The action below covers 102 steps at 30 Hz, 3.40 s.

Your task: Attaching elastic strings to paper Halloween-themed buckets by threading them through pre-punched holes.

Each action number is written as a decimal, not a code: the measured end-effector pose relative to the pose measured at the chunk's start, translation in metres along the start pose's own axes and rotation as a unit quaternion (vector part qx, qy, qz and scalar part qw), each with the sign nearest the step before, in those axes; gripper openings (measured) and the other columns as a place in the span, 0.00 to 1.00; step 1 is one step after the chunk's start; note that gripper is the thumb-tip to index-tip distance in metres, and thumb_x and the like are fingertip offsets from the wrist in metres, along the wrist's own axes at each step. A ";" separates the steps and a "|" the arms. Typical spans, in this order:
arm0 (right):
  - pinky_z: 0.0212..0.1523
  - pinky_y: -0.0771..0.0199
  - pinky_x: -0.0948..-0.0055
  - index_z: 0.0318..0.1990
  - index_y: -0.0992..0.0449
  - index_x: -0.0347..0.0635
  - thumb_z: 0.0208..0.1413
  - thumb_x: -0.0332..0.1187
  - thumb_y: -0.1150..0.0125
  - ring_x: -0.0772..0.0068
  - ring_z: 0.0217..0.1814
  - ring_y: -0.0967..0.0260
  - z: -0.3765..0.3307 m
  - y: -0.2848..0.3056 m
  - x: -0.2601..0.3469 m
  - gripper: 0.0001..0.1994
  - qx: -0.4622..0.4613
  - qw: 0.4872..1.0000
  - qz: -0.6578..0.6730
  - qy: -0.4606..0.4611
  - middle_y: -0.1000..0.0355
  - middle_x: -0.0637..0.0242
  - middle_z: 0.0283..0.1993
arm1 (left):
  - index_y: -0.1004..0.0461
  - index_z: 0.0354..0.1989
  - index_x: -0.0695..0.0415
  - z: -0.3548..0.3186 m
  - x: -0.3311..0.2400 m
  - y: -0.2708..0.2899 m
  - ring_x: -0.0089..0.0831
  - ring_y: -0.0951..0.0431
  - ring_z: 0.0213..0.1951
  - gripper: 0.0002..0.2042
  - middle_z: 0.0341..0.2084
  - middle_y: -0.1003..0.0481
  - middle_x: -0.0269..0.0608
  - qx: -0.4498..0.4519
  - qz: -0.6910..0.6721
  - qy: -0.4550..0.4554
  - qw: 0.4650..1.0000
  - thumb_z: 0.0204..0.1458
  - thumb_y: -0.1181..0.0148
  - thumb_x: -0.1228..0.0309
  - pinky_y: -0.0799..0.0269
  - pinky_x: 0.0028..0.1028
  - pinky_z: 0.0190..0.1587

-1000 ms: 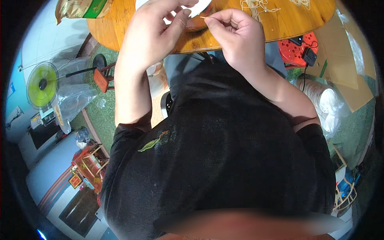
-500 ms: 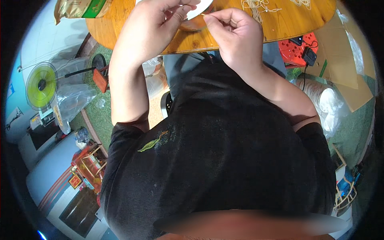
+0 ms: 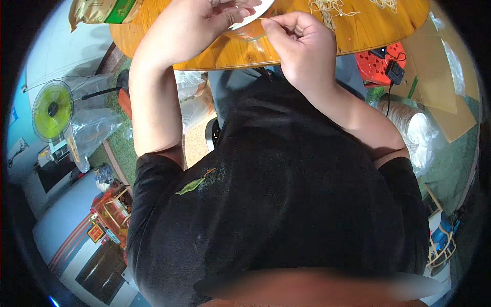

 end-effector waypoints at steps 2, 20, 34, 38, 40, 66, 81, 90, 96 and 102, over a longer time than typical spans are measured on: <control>0.27 0.41 0.87 0.37 0.19 0.32 0.64 0.24 0.35 0.95 0.27 0.37 0.001 0.000 -0.001 0.04 0.000 1.000 0.004 0.000 0.27 0.78 0.28 | 0.20 0.46 0.67 0.000 0.004 0.000 0.26 0.19 0.39 0.11 0.35 0.18 0.43 -0.004 -0.036 -0.017 0.999 0.55 0.40 0.88 0.23 0.27 0.43; 0.31 0.32 0.85 0.39 0.18 0.31 0.64 0.28 0.34 0.90 0.30 0.30 0.001 -0.002 -0.004 0.07 0.017 1.000 -0.021 -0.016 0.22 0.72 0.30 | 0.17 0.39 0.62 0.011 -0.001 -0.001 0.29 0.19 0.33 0.05 0.30 0.17 0.42 0.077 0.064 -0.055 0.993 0.56 0.35 0.80 0.24 0.28 0.39; 0.32 0.27 0.81 0.38 0.19 0.32 0.62 0.31 0.32 0.84 0.32 0.24 0.007 -0.002 -0.006 0.09 0.043 0.999 -0.018 -0.021 0.19 0.67 0.31 | 0.18 0.38 0.64 0.006 0.008 0.001 0.22 0.21 0.32 0.03 0.29 0.17 0.37 0.044 -0.057 -0.042 0.997 0.57 0.35 0.81 0.24 0.25 0.38; 0.33 0.27 0.81 0.38 0.19 0.33 0.63 0.31 0.32 0.85 0.33 0.24 0.008 -0.005 -0.011 0.08 0.059 0.998 0.020 -0.013 0.19 0.68 0.32 | 0.18 0.41 0.64 0.007 0.008 0.004 0.21 0.21 0.35 0.06 0.32 0.17 0.34 0.037 -0.063 -0.012 0.997 0.57 0.36 0.83 0.24 0.24 0.40; 0.33 0.27 0.82 0.38 0.20 0.33 0.63 0.31 0.33 0.85 0.33 0.25 0.008 -0.004 -0.010 0.08 0.063 0.998 0.022 -0.009 0.19 0.68 0.32 | 0.18 0.42 0.64 0.006 0.009 0.006 0.21 0.21 0.36 0.07 0.33 0.17 0.35 0.047 -0.060 -0.026 0.997 0.57 0.37 0.84 0.24 0.24 0.41; 0.36 0.24 0.80 0.41 0.20 0.32 0.64 0.30 0.33 0.82 0.35 0.22 0.013 0.002 -0.008 0.08 0.086 0.996 -0.015 -0.006 0.18 0.65 0.35 | 0.22 0.37 0.63 0.007 -0.005 0.004 0.28 0.21 0.33 0.02 0.29 0.20 0.41 -0.014 0.067 -0.009 0.998 0.58 0.36 0.79 0.25 0.28 0.40; 0.39 0.23 0.78 0.42 0.21 0.31 0.65 0.29 0.35 0.81 0.38 0.22 0.013 -0.004 -0.013 0.08 0.104 0.994 0.034 -0.012 0.18 0.64 0.36 | 0.24 0.44 0.67 -0.017 0.018 -0.022 0.22 0.19 0.37 0.06 0.34 0.19 0.38 -0.169 -0.193 -0.005 0.967 0.60 0.38 0.84 0.22 0.25 0.43; 0.38 0.24 0.77 0.41 0.19 0.32 0.64 0.31 0.34 0.82 0.36 0.23 0.011 -0.003 -0.007 0.09 0.110 0.994 0.001 -0.024 0.18 0.66 0.36 | 0.23 0.49 0.70 -0.011 0.044 -0.028 0.30 0.15 0.41 0.11 0.40 0.16 0.49 -0.163 -0.244 -0.024 0.956 0.60 0.36 0.82 0.17 0.28 0.49; 0.37 0.24 0.75 0.40 0.18 0.37 0.60 0.31 0.33 0.78 0.33 0.22 0.012 0.017 0.031 0.07 0.171 0.967 -0.181 -0.061 0.19 0.64 0.33 | 0.20 0.45 0.68 -0.015 0.049 -0.023 0.28 0.15 0.41 0.07 0.38 0.15 0.44 -0.197 -0.167 -0.038 0.965 0.60 0.35 0.79 0.19 0.25 0.45; 0.37 0.22 0.71 0.37 0.20 0.38 0.55 0.26 0.33 0.63 0.38 0.20 0.023 0.021 0.079 0.04 0.255 0.859 -0.415 0.161 0.19 0.62 0.34 | 0.19 0.44 0.67 -0.019 0.044 -0.026 0.26 0.16 0.38 0.06 0.37 0.16 0.43 -0.194 -0.183 -0.059 0.962 0.62 0.36 0.78 0.20 0.24 0.45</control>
Point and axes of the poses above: each hand's wrist, its own z-axis towards the middle knuckle, its own y-axis out of the back of the hand, x = y × z, the point moved 5 cm from there along z, towards the middle knuckle
